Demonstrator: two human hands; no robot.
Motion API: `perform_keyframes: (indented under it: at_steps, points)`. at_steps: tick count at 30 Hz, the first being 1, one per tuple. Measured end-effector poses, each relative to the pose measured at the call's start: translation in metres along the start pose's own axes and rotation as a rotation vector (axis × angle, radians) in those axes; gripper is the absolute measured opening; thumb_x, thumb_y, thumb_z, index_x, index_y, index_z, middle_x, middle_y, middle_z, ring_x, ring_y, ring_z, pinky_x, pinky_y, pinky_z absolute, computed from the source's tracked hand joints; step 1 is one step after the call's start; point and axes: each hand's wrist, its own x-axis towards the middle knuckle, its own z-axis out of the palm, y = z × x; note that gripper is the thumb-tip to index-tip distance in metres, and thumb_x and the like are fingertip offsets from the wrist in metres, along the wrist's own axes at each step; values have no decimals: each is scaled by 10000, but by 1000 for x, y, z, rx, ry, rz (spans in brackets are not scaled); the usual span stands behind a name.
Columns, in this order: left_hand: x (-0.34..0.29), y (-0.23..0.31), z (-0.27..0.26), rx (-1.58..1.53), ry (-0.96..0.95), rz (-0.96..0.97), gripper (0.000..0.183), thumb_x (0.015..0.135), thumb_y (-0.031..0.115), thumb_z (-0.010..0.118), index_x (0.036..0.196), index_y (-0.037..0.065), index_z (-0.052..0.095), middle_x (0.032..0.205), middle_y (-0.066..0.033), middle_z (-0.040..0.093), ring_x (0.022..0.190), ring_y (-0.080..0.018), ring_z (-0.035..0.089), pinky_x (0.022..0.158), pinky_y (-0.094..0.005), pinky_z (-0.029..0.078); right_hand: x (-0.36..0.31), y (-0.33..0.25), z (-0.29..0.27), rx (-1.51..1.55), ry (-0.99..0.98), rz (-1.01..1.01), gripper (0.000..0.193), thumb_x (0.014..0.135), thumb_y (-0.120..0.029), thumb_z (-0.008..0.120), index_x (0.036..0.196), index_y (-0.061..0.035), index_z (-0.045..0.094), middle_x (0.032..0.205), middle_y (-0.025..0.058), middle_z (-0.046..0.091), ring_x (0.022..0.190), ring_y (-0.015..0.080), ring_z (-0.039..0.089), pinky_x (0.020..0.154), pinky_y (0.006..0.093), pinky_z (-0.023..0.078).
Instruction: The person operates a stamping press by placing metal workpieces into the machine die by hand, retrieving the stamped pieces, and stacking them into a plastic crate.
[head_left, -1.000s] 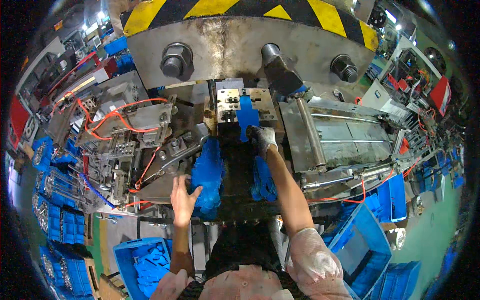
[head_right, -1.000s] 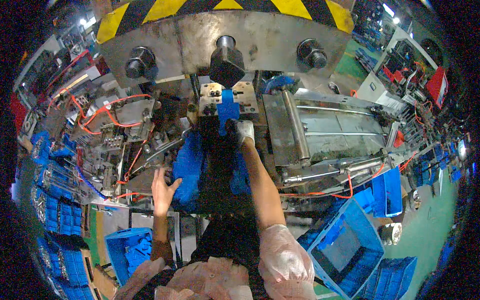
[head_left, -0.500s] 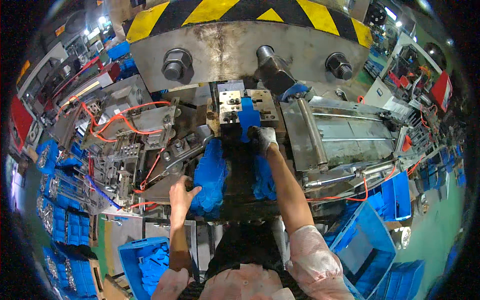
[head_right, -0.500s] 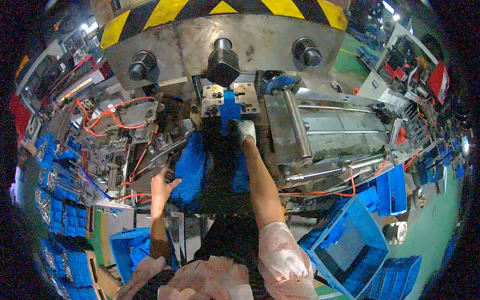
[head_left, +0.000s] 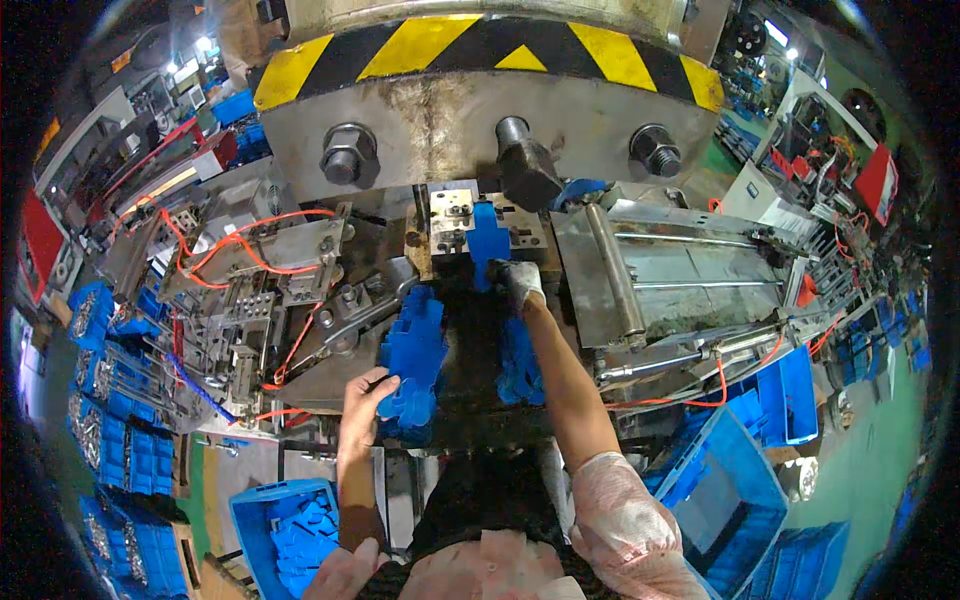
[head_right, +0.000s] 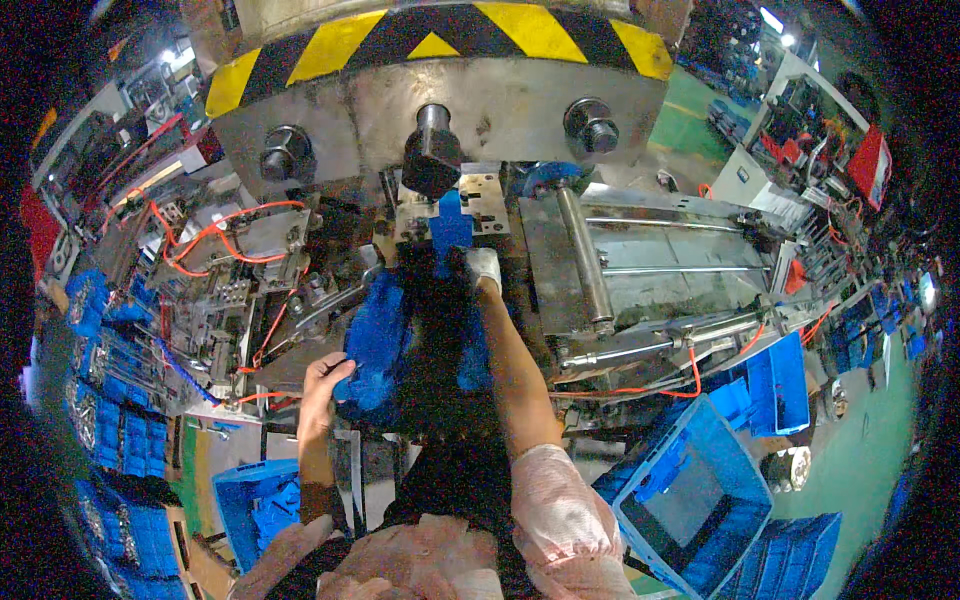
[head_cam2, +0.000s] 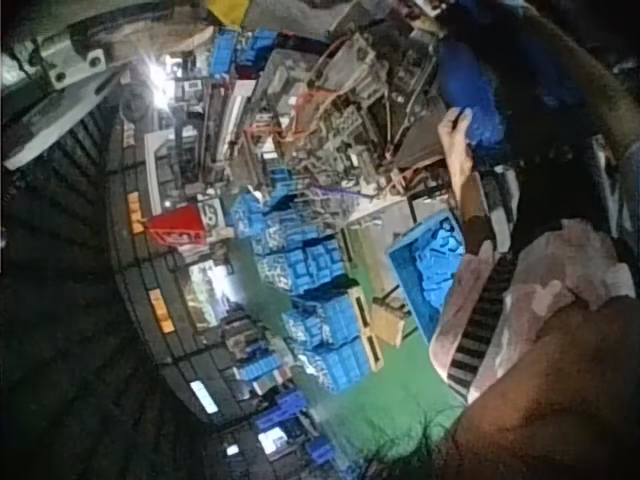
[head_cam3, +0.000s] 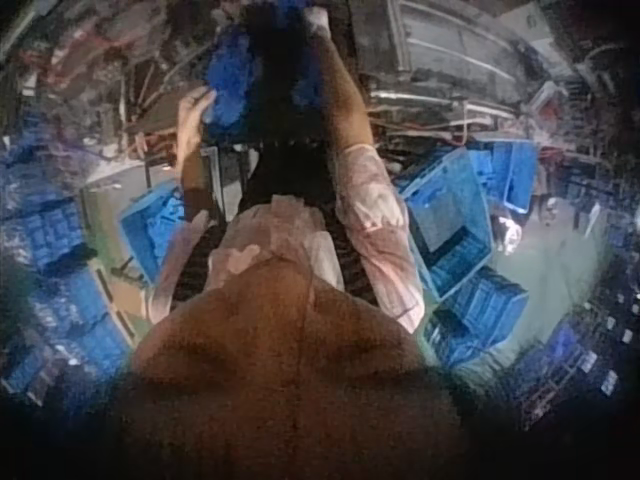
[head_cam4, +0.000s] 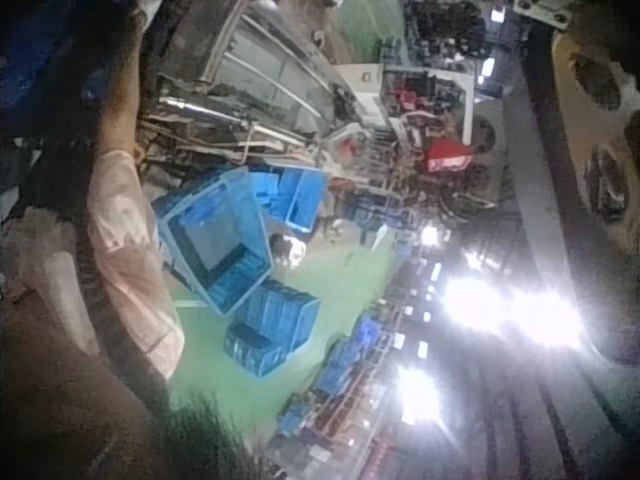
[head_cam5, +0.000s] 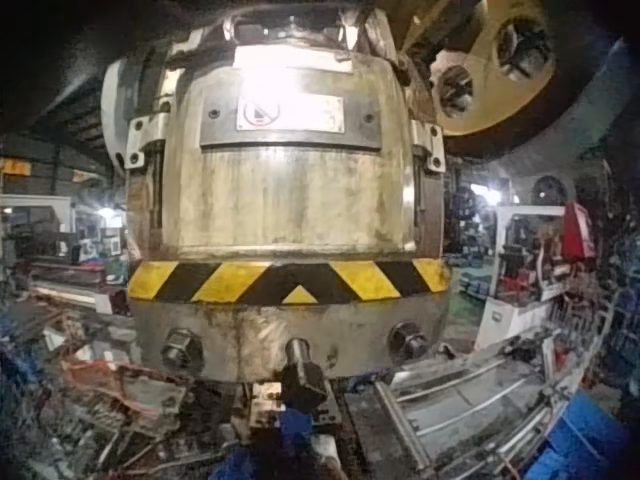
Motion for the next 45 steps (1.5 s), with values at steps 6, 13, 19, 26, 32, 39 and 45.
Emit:
perform_keyframes:
  at_steps: [6,13,19,26,32,39,45]
  points:
    - [-14,7,30,-117,74,-41,66,783,86,627,751,45,587,660,29,547,544,-33,470,459,-182,342,4,6,15,-248,80,-385,264,811,-252,504,794,-25,637,739,146,624,634,253,586,549,372,422]
    - [-15,2,32,-116,17,-67,88,790,118,630,761,57,573,628,34,523,488,-26,447,400,-180,306,46,76,50,790,100,86,211,817,-197,505,772,-32,629,755,134,631,634,266,587,550,360,431]
    - [-19,1,26,-122,32,-27,86,794,113,624,767,51,571,620,34,519,471,-18,433,393,-177,299,61,80,59,618,141,-130,215,816,-198,505,762,-25,621,750,139,629,622,263,580,553,356,434]
    - [-18,-1,19,-152,107,-110,72,792,100,625,765,53,577,637,34,533,484,-17,435,403,-180,295,-7,-10,19,441,117,-62,198,812,-177,515,762,-10,608,740,164,621,584,240,558,558,357,443]
    - [-16,-3,31,-223,88,-18,72,795,112,628,784,60,579,663,35,558,503,-14,461,414,-163,312,-182,-50,-92,689,147,298,162,846,-176,494,832,-57,603,527,8,449,407,104,391,385,264,324]
    - [-17,-4,49,-236,92,-54,70,802,118,621,805,58,585,680,29,570,521,-14,478,431,-160,333,-230,-31,-99,-142,196,131,269,879,-299,481,832,-44,553,555,103,534,484,227,541,482,347,440]
    - [-18,-14,83,-149,107,192,56,797,70,613,778,51,564,694,54,480,662,-36,405,607,-199,310,-254,-46,-64,396,32,-210,326,778,-25,519,1099,34,520,906,143,631,845,203,601,769,287,467]
